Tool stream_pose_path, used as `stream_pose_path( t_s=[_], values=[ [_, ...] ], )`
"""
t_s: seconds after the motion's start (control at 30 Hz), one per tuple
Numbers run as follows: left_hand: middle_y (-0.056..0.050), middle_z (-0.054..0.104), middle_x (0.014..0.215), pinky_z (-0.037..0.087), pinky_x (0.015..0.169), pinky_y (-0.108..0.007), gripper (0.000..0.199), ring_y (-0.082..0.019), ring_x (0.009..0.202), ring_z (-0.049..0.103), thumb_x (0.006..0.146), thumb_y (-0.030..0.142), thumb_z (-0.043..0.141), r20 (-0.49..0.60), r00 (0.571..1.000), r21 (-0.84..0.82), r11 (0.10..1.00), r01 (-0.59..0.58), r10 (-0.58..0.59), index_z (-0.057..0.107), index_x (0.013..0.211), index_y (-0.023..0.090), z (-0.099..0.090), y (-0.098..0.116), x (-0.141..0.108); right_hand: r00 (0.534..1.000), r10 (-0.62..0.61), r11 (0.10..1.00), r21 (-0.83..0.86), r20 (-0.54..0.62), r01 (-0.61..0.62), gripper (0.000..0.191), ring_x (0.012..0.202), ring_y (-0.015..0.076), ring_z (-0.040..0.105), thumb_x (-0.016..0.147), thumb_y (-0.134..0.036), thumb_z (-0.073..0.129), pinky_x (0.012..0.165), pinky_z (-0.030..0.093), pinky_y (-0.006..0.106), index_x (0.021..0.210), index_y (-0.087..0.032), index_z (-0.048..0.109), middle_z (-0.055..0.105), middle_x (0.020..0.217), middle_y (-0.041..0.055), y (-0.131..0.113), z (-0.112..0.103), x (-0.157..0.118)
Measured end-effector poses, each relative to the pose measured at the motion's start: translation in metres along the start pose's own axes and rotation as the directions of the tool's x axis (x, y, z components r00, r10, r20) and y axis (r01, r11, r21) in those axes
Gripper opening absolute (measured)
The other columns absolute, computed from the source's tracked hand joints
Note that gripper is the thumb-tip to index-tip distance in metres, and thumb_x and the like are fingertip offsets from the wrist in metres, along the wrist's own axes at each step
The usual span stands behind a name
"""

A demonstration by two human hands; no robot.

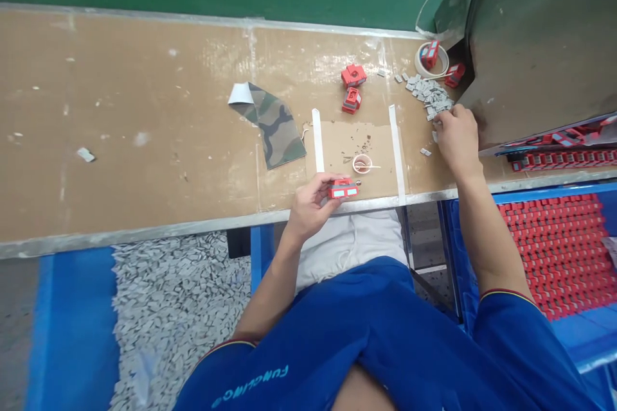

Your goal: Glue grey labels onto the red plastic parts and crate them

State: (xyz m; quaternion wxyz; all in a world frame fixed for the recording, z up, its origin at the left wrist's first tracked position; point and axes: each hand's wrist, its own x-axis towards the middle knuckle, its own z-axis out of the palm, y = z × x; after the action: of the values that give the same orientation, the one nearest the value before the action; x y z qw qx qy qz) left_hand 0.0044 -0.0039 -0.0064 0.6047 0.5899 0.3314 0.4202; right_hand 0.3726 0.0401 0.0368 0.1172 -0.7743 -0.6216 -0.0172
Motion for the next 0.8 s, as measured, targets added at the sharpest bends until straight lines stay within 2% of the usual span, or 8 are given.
stream_pose_path(
  t_s=[0.23,0.33,0.43,0.57,0.63,0.7,0.77,0.8],
  values=[
    [-0.012,0.079,0.121,0.063,0.097,-0.034,0.035,-0.021,0.107,0.078,0.087,0.028,0.081,0.013,1.0,0.003,1.0,0.007,-0.007,0.069,0.118,0.019,0.0,0.001,0.001,0.997,-0.066,0.996,0.065,0.043,0.063,0.014,0.097,0.0332,0.065,0.087,-0.014,0.062,0.092,0.05,0.049,0.09,-0.018,0.076,0.072,0.099,0.0142,-0.004,-0.008,-0.005],
    [-0.013,0.079,0.121,0.064,0.096,-0.034,0.035,-0.021,0.106,0.078,0.087,0.028,0.081,0.011,1.0,0.003,1.0,0.007,-0.007,0.069,0.118,0.019,0.0,0.002,0.001,0.997,-0.037,0.994,0.101,0.06,0.031,0.009,0.089,0.0313,0.067,0.083,-0.016,0.069,0.088,0.051,0.047,0.082,-0.02,0.077,0.075,0.091,0.0117,-0.008,-0.011,-0.003],
    [-0.012,0.079,0.121,0.063,0.096,-0.032,0.034,-0.02,0.106,0.078,0.088,0.027,0.081,0.012,1.0,-0.006,1.0,-0.002,0.002,0.069,0.118,0.019,0.0,0.001,0.001,0.993,0.018,0.992,0.12,0.117,-0.032,0.005,0.084,0.0297,0.069,0.08,-0.017,0.073,0.083,0.052,0.044,0.084,-0.019,0.077,0.077,0.087,0.0109,-0.012,-0.017,0.002],
    [-0.012,0.079,0.12,0.064,0.096,-0.032,0.033,-0.021,0.108,0.078,0.088,0.027,0.081,0.013,1.0,-0.01,1.0,-0.009,0.009,0.069,0.117,0.019,0.0,0.001,0.001,0.974,0.049,0.992,0.099,0.219,-0.072,0.015,0.08,0.03,0.07,0.09,-0.032,0.069,0.08,0.052,0.042,0.092,-0.02,0.078,0.077,0.08,0.011,-0.019,-0.035,0.006],
    [-0.013,0.079,0.121,0.064,0.096,-0.033,0.034,-0.022,0.109,0.078,0.088,0.028,0.081,0.019,1.0,-0.008,1.0,-0.005,0.005,0.069,0.117,0.018,-0.001,0.001,0.001,0.976,0.001,0.999,0.053,0.216,-0.013,0.024,0.086,0.0314,0.07,0.097,-0.032,0.058,0.082,0.052,0.042,0.1,-0.021,0.079,0.078,0.086,0.0122,-0.021,-0.044,0.006],
    [-0.013,0.079,0.121,0.064,0.096,-0.033,0.035,-0.022,0.108,0.078,0.087,0.027,0.081,0.027,1.0,-0.01,1.0,-0.009,0.01,0.068,0.118,0.018,-0.001,0.0,0.002,0.969,-0.121,0.992,0.045,0.214,0.114,0.03,0.097,0.0315,0.07,0.097,-0.025,0.051,0.085,0.051,0.04,0.109,-0.021,0.079,0.078,0.103,0.0133,-0.02,-0.049,0.006],
    [-0.013,0.079,0.12,0.064,0.095,-0.032,0.035,-0.021,0.107,0.079,0.087,0.027,0.082,0.026,0.999,-0.014,1.0,-0.018,0.018,0.068,0.118,0.018,-0.002,0.0,0.002,0.936,-0.253,0.968,0.067,0.244,0.244,0.033,0.102,0.03,0.07,0.094,-0.019,0.051,0.085,0.05,0.038,0.109,-0.021,0.08,0.077,0.114,0.0133,-0.018,-0.047,0.007],
    [-0.013,0.08,0.12,0.064,0.094,-0.032,0.035,-0.021,0.106,0.079,0.087,0.026,0.082,0.025,0.999,-0.017,1.0,-0.022,0.023,0.068,0.118,0.018,-0.002,0.0,0.003,0.918,-0.293,0.956,0.068,0.266,0.285,0.033,0.101,0.0293,0.07,0.093,-0.017,0.052,0.083,0.05,0.038,0.107,-0.02,0.081,0.076,0.114,0.0135,-0.017,-0.044,0.008]
  ],
)
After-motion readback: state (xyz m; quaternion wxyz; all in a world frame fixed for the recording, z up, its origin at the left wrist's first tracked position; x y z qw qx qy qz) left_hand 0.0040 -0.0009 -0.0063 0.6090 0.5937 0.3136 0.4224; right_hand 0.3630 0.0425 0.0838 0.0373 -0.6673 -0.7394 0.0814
